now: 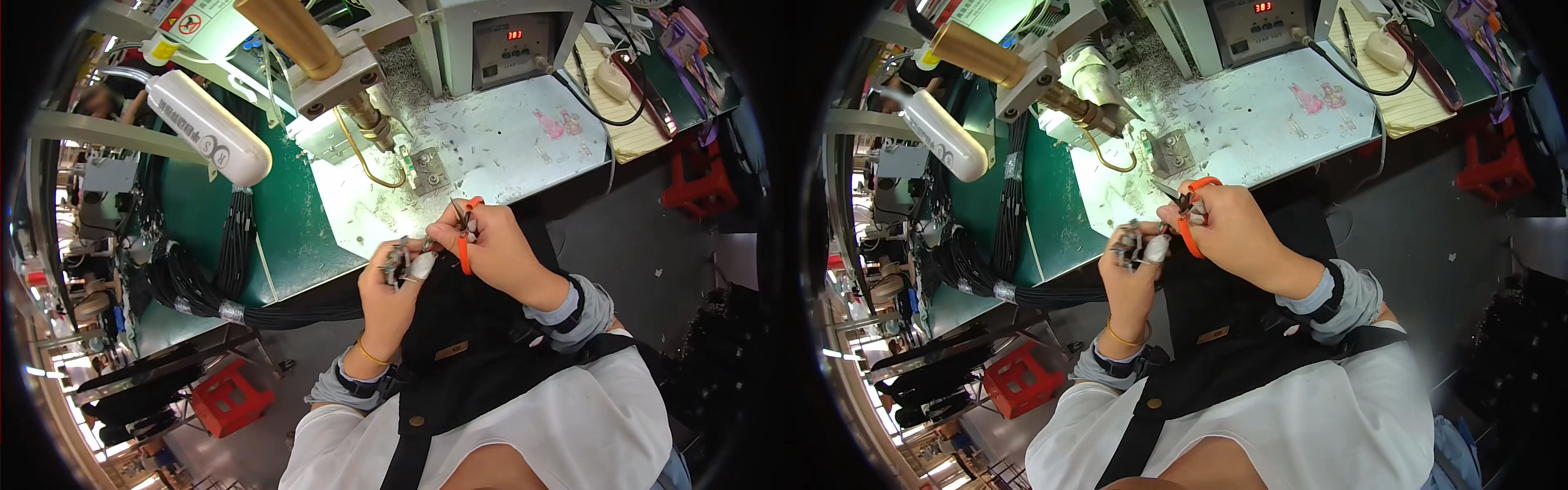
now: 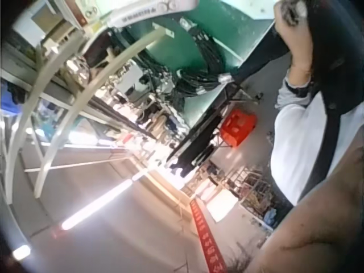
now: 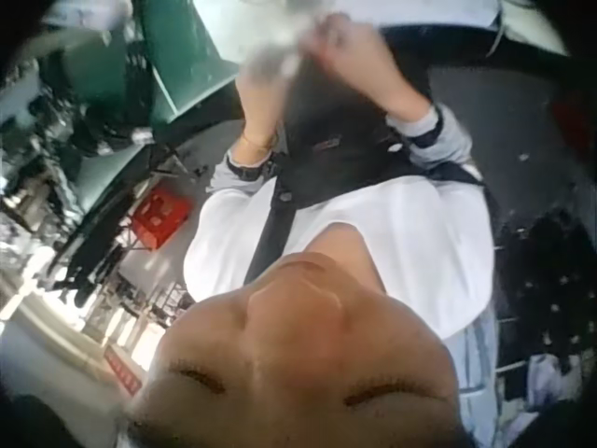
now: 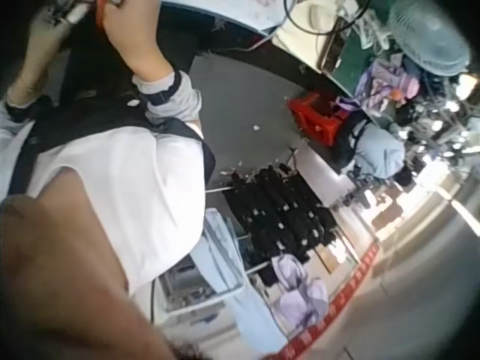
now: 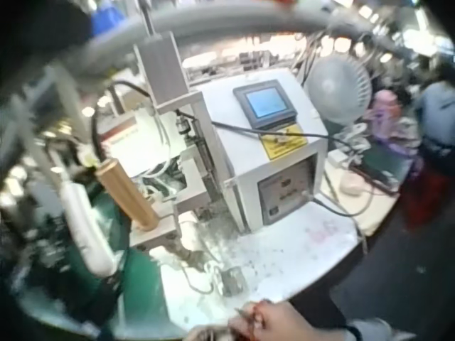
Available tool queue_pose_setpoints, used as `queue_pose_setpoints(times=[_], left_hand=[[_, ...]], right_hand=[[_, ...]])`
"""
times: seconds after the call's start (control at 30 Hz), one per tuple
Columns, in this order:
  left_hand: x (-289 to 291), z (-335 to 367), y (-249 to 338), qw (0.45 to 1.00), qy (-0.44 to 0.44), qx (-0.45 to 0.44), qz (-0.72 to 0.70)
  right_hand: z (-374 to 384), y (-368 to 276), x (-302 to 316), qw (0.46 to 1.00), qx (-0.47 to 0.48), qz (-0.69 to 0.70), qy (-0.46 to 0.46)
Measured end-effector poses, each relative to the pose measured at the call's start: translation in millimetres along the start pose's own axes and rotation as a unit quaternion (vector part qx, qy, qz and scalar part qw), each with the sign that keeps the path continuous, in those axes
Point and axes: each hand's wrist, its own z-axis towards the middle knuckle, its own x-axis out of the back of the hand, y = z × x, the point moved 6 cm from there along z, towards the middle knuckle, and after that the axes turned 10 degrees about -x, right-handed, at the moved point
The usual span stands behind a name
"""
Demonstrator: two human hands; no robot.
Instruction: The person picks up a pair of shears to trim the wire ends of a cable before setting the tool down. They then pick up a bundle of cables, select one, and use the shears to trim its wire ends.
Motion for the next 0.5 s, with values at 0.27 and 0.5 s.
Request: queue_pose_setpoints(times=[0.27,0.5], left_hand=[[2.6,5.1,16.5,0.957,0.013,-0.265,0.114],[2.5,6.3,-7.9,0.920,0.000,0.189,-0.342]], right_hand=[[4.0,11.1,-29.3,0.891,-0.216,0.272,-0.294],[-1.4,-27.8,-3.5,0.916,0.368,-0.134,0.089]])
